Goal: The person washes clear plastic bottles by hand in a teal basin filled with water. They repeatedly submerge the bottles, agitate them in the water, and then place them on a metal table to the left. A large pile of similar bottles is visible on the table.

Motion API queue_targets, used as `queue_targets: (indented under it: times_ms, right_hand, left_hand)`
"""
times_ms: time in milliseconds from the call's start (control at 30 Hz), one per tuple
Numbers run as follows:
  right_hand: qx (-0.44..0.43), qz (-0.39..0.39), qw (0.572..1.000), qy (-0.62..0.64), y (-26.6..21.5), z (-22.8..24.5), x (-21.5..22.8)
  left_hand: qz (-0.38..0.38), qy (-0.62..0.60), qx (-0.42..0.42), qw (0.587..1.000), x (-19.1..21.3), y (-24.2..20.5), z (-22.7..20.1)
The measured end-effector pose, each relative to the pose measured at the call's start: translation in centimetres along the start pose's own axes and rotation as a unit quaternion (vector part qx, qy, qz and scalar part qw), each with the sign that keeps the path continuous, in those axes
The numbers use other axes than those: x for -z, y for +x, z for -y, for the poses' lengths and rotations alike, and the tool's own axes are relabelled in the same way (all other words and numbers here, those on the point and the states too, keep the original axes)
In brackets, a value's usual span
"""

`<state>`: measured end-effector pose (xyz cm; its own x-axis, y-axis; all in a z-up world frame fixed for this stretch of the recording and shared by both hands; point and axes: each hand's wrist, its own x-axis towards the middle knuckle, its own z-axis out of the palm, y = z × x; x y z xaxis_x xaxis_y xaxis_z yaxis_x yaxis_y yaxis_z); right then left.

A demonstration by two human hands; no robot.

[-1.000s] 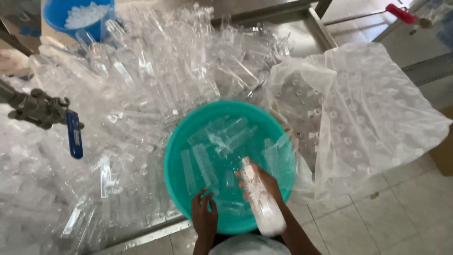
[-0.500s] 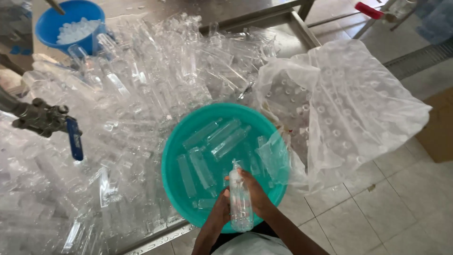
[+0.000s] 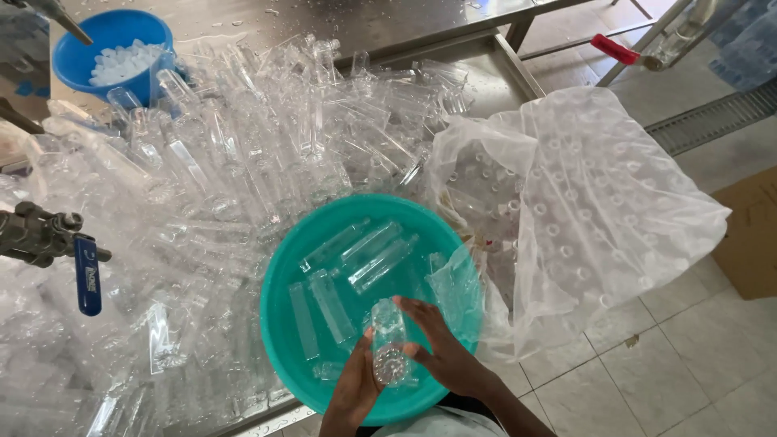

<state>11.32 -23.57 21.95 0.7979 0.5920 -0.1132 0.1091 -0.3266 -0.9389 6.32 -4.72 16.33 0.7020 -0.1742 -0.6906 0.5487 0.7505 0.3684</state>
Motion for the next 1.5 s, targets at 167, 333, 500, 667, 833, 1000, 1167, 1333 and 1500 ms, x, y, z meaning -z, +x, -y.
queue_targets:
  times_ms: [167, 333, 500, 667, 833, 1000, 1167, 1333, 1500]
  right_hand:
    - [0.047, 0.083, 0.994, -0.052, 0.8, 0.5, 3.1]
    - [0.177, 0.001, 0.97, -0.167, 1.9, -2.2, 6.0]
    - [0.036, -0.188, 0.978, -0.078, 5.4, -1.5, 12.4]
    - [-0.066, -0.248, 0.966, -0.041, 13.4, -2.9, 19.0]
    - [0.021, -0.338, 0.939, -0.064, 24.4, -6.3, 23.1]
    - [0.194, -0.395, 0.892, 0.1, 37.9, -11.4, 24.4]
    - [0.082, -0.301, 0.947, 0.079, 33.0, -10.0, 20.9]
    - [0.039, -0.193, 0.977, 0.082, 23.7, -9.9, 17.5]
    - [-0.092, 0.009, 0.994, 0.056, 14.5, -10.2, 10.1]
  left_hand:
    - [-0.009, -0.01, -0.001, 1.0, -3.3, 0.9, -0.7]
    - [-0.004, -0.01, 0.013, 1.0, -3.4, 3.9, 0.7]
    - [-0.059, 0.027, -0.036, 0.997, -5.2, 3.8, -0.5]
    - [-0.193, 0.115, -0.127, 0.966, -0.7, 6.6, 0.7]
    - [-0.331, 0.342, -0.232, 0.849, 5.8, 9.1, 3.2]
    - [-0.403, 0.468, -0.243, 0.748, 10.4, 12.7, 5.3]
    - [-0.381, 0.45, -0.251, 0.768, 10.6, 13.4, 4.9]
    - [-0.355, 0.412, -0.207, 0.813, 10.1, 13.9, 3.1]
    - [-0.35, 0.447, -0.17, 0.806, 12.2, 16.8, 1.3]
